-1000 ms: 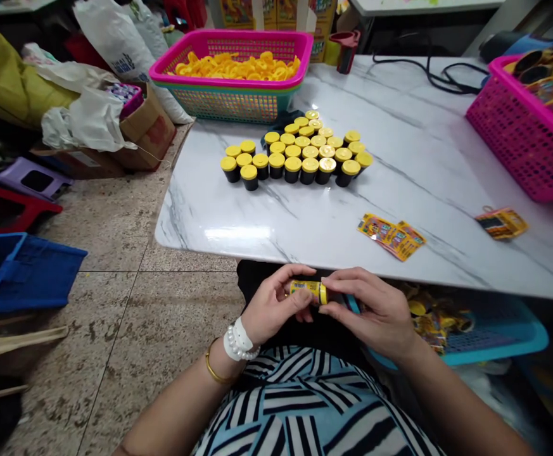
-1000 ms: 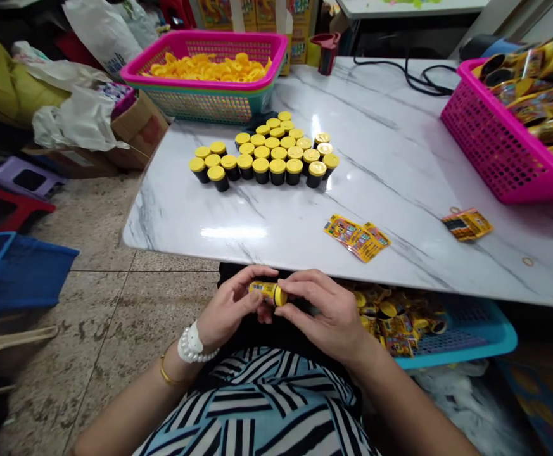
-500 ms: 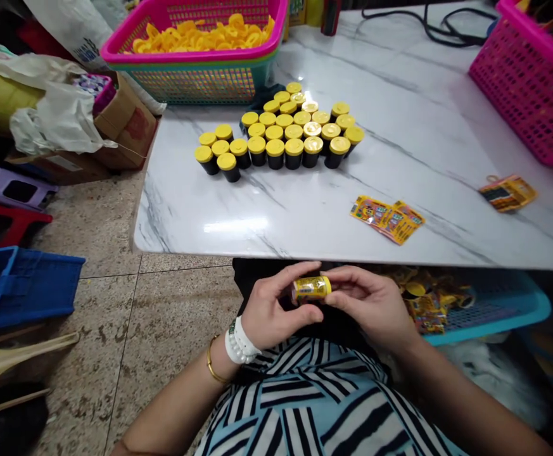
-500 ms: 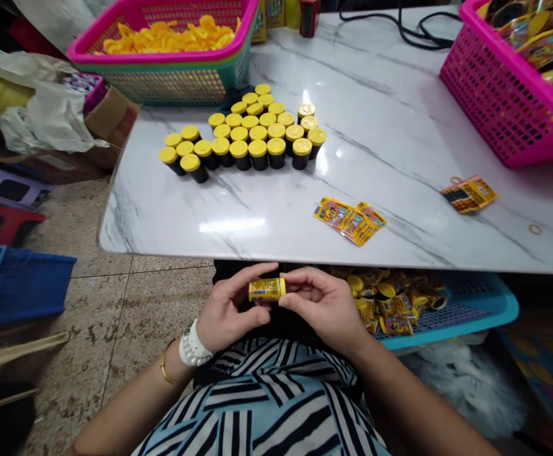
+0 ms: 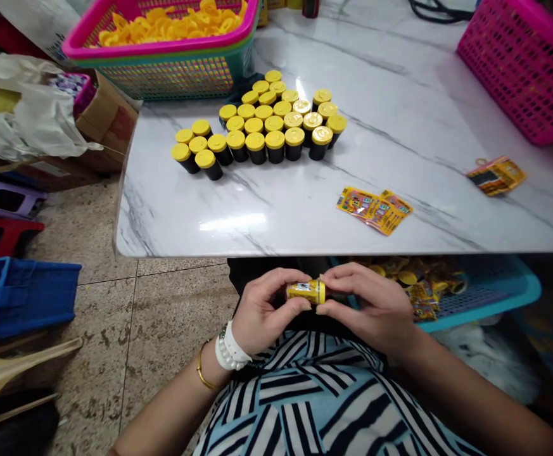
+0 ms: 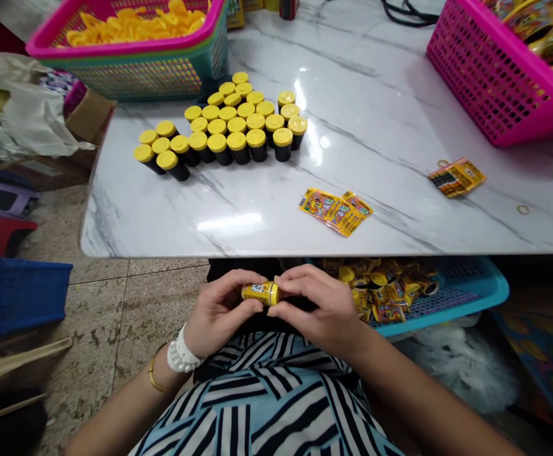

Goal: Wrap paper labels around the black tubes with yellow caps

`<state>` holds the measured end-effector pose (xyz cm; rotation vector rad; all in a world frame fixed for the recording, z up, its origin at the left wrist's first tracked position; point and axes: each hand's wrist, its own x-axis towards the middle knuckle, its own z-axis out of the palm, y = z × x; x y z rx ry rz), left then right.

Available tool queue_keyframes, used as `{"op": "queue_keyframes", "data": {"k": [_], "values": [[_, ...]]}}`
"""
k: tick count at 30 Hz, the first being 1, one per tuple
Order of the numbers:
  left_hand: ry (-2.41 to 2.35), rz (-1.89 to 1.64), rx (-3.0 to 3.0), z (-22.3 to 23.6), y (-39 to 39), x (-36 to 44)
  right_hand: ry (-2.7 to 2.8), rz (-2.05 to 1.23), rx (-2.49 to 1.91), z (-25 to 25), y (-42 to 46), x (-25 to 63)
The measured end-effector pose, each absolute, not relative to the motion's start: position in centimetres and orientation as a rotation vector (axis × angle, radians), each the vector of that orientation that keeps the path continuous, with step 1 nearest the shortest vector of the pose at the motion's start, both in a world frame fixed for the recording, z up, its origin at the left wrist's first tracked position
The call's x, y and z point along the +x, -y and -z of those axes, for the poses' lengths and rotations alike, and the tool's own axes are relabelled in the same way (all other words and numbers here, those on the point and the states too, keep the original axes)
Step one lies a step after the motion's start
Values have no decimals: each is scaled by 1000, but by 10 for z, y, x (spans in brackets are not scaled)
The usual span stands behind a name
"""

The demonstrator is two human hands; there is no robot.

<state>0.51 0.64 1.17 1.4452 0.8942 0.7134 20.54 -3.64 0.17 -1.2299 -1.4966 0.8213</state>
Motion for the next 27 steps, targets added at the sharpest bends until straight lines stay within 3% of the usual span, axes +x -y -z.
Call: {"op": "queue_keyframes", "data": {"k": [5, 15, 21, 27], "values": [[-828, -722, 1667, -13, -7, 13, 905, -1317, -1239, 13, 43, 194], [-910, -499, 860, 1, -1, 17, 935, -1522, -1025, 15, 53, 213], [-792, -517, 680, 6, 7, 28, 816, -1480, -1004, 28, 57, 207], [-766, -422, 532, 9, 9, 42, 1038, -1276, -1094, 32, 67, 214]]}}
